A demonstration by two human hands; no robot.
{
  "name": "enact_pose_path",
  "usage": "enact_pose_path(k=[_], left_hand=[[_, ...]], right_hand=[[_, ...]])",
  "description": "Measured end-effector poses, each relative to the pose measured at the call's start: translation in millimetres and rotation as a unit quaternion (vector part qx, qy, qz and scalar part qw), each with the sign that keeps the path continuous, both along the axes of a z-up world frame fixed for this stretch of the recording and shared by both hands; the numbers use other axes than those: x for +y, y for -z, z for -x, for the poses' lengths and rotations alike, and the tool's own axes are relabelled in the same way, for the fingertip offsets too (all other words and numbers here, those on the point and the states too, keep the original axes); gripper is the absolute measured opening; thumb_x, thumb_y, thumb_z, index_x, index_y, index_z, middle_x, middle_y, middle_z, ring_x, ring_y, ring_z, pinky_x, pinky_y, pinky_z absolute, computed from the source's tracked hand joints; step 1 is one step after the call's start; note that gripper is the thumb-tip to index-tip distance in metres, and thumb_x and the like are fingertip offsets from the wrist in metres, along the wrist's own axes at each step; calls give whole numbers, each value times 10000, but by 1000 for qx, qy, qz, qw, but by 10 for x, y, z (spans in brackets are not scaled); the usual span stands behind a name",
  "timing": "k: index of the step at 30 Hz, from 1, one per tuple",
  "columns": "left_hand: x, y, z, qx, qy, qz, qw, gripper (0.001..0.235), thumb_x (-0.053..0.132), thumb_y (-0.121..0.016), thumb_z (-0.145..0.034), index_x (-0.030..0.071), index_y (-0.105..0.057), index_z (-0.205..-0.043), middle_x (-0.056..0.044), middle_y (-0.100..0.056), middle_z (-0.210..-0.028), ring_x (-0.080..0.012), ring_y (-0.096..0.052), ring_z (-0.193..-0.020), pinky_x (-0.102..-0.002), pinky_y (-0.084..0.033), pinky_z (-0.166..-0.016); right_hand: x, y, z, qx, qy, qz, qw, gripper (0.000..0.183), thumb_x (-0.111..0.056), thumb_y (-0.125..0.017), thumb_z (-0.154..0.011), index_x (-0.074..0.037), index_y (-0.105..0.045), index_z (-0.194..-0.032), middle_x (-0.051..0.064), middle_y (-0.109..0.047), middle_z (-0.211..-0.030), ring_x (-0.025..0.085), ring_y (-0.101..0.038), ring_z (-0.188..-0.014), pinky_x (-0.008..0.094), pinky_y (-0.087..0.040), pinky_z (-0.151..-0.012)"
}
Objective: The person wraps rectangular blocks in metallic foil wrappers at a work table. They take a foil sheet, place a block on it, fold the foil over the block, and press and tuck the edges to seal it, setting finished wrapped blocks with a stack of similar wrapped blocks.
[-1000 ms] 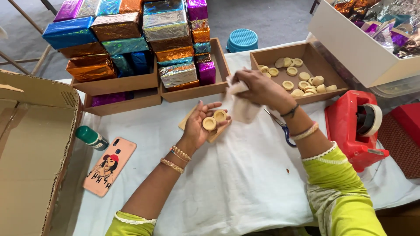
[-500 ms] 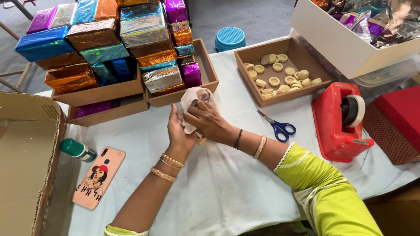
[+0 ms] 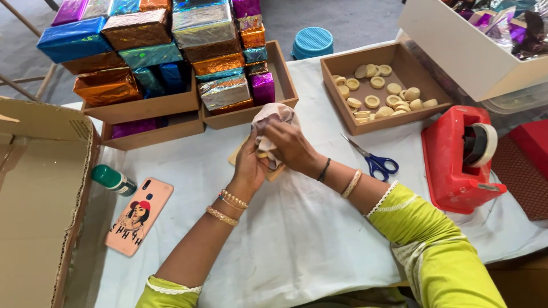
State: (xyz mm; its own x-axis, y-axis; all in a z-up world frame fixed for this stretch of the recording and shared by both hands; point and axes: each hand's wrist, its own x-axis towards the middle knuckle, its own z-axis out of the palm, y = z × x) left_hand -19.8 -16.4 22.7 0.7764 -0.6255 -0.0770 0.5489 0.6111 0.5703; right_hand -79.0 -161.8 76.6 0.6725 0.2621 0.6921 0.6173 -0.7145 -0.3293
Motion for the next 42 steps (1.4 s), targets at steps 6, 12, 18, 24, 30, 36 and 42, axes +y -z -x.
enact_pose_path(k=[6, 12, 18, 24, 30, 36, 42], left_hand=[[47, -56, -48, -105, 9, -9, 994, 330, 273, -562, -1092, -1, -608, -1270, -104, -705, -1201, -193, -689, -1068, -322, -582, -924], [60, -164, -4, -214, -44, -221, 950, 235, 39, -650, -954, 35, -591, -1181, -42, -669, -963, -120, -747, -770, -242, -609, -680], [-68, -94, 138, -408, -81, -357, 836, 121, 34, -759, -916, 3, -694, -1013, -50, -743, -925, -73, -696, -746, -230, -606, -593], [-8, -15, 32, -639, -252, -380, 620, 112, 90, -744, -929, 65, -760, -1037, -74, -721, -1064, -152, -679, -916, -301, -585, -808], [146, 116, -351, -141, -65, -79, 985, 549, 504, -417, -1146, 30, -693, -1177, -112, -685, -1043, -207, -641, -852, -347, -529, -747], [195, -228, -167, -95, -84, -1, 992, 529, 481, -357, -1108, 14, -596, -1176, -123, -704, -1177, -218, -669, -1101, -382, -532, -1022], [105, -174, -127, -121, -74, -60, 988, 194, 210, -475, -1058, 70, -532, -1180, -82, -639, -1169, -147, -657, -1073, -315, -580, -942]], right_hand=[[-195, 107, -250, 123, 23, -353, 927, 147, -80, -610, -1032, -41, -582, -1171, 159, -690, -1016, 322, -660, -946, 381, -561, -789], [-559, -621, -16, -115, 88, -103, 984, 110, -49, -622, -1039, 10, -573, -1118, 204, -652, -1022, 370, -681, -934, 421, -529, -787], [-796, -949, 85, -13, 120, -113, 986, 147, -127, -646, -1066, 4, -580, -1078, 185, -680, -1006, 353, -694, -879, 424, -530, -754], [-790, -725, -75, 44, 156, -8, 987, 199, -208, -707, -1020, -27, -629, -1040, 173, -714, -1004, 359, -712, -878, 471, -549, -768], [-175, -419, -3, -58, -2, 97, 994, 363, -157, -721, -828, -70, -649, -1173, 124, -623, -1205, 330, -638, -1082, 431, -562, -904], [129, -294, 133, -27, -13, 226, 974, 445, -175, -724, -806, -62, -594, -1217, 102, -562, -1195, 279, -560, -1202, 425, -528, -1026], [-95, -424, 41, -38, -2, 167, 985, 399, -277, -676, -875, -53, -599, -1197, 145, -585, -1247, 292, -610, -1158, 350, -579, -874]])
